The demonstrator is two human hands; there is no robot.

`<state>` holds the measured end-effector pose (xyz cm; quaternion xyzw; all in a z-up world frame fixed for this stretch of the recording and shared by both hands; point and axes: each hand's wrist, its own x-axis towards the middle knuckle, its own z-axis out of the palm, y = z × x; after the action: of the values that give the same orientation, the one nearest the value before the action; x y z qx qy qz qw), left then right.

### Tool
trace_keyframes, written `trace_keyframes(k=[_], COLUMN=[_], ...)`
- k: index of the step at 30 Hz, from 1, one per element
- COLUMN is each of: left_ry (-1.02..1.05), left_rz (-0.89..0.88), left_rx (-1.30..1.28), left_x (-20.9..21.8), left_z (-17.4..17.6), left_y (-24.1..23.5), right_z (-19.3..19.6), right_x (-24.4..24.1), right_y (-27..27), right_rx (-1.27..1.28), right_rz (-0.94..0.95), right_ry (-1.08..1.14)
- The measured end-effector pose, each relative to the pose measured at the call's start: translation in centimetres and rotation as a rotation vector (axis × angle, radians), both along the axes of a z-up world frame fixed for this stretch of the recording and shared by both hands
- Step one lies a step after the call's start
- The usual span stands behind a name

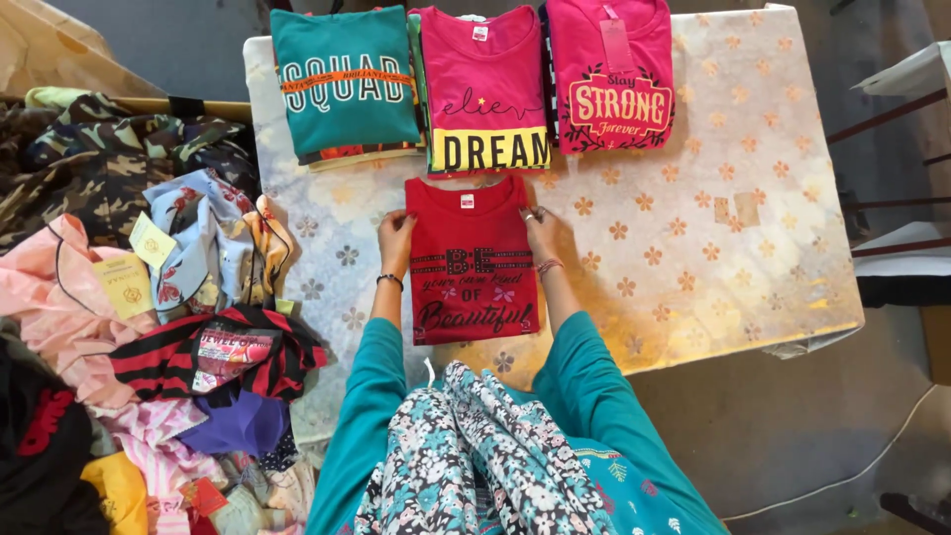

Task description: Folding various t-shirts and garments on a floral table cloth.

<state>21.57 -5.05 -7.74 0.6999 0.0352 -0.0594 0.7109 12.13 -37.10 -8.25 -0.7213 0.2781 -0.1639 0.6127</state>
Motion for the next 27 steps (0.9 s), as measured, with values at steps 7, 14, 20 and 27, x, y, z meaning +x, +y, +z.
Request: trace_keyframes(k=[7,14,20,27], left_ry=[0.089,-0.259,-0.182,-0.265], left_rz=[-0.058,-0.25,-0.378,-0.4], left_rx=[0.009,0.189,0.214,0.225], left_x=[-4.8,-12.2,-11.4,-12.0], left_z=[2.0,11.9,8.5,10.6], left_y=[2.1,2.5,2.0,-0.5], right_z=[7.6,10.5,15.2,15.4], right_x=[-5.4,-9.8,-10.2,-11.5], right_y=[4.2,8.1,7.4,7.5], right_rx=[-0.601,-0.315,-0.396,0.182], right_rz=[0.029,0.033,0.28,0.338], right_ry=[0.19,0.028,0.068,-0.013])
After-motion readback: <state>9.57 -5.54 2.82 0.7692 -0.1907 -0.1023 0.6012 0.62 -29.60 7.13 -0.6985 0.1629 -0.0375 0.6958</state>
